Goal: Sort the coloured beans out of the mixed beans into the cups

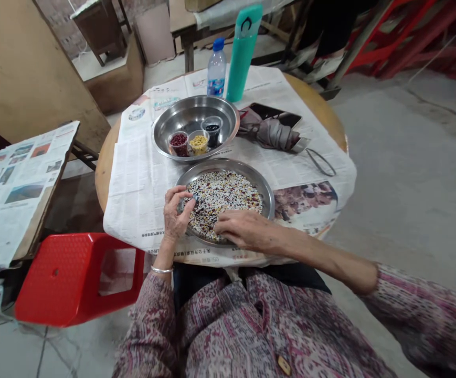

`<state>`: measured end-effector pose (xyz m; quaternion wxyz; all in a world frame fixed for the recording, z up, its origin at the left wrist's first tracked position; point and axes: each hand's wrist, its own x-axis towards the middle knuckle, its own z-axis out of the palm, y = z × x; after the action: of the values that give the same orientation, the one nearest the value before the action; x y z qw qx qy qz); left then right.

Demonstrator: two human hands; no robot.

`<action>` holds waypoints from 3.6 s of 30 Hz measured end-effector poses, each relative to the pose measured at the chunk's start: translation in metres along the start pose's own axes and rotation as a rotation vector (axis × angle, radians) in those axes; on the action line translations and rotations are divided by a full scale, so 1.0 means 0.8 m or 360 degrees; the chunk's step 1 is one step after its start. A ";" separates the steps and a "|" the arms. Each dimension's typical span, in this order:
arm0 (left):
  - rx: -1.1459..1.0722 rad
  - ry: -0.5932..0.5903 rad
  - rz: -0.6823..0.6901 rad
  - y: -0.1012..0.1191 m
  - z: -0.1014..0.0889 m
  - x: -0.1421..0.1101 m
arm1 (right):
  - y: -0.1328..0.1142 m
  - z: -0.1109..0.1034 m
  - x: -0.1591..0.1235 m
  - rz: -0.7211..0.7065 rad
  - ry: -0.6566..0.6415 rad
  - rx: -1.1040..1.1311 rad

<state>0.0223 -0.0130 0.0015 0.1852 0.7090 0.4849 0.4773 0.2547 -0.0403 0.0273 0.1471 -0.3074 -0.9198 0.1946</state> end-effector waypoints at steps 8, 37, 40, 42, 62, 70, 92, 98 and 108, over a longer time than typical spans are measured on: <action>0.0043 -0.0009 -0.0015 -0.001 0.000 0.001 | 0.056 -0.003 0.016 0.0558 0.0351 -0.0382; -0.0120 0.0015 0.0048 -0.010 0.003 0.000 | 0.062 -0.023 0.012 0.0538 0.0226 -0.0546; -0.0137 0.0019 0.0055 -0.010 0.003 0.000 | 0.050 -0.020 -0.010 0.0518 0.0082 -0.0408; -0.0136 0.0019 0.0055 -0.009 0.004 0.000 | 0.041 -0.008 -0.011 0.0506 0.0022 -0.0289; -0.0171 0.0052 0.0102 -0.010 0.006 0.000 | 0.039 -0.005 0.046 0.0668 0.0154 -0.0378; -0.0058 0.0006 0.0034 -0.007 0.003 0.000 | -0.022 0.020 0.036 0.0003 -0.0041 0.0157; -0.0159 0.0036 0.0043 -0.006 0.004 0.001 | 0.013 0.012 0.059 0.0121 0.0008 -0.0370; -0.0145 0.0028 0.0049 -0.005 0.004 0.000 | -0.004 -0.005 0.002 0.0101 -0.0163 -0.0021; -0.0130 0.0023 0.0068 -0.007 0.004 0.000 | 0.069 -0.014 0.031 0.0770 0.0264 -0.0451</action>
<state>0.0227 -0.0097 -0.0040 0.2002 0.7076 0.4512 0.5056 0.2678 0.0187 0.0160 0.1268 -0.5501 -0.8226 0.0678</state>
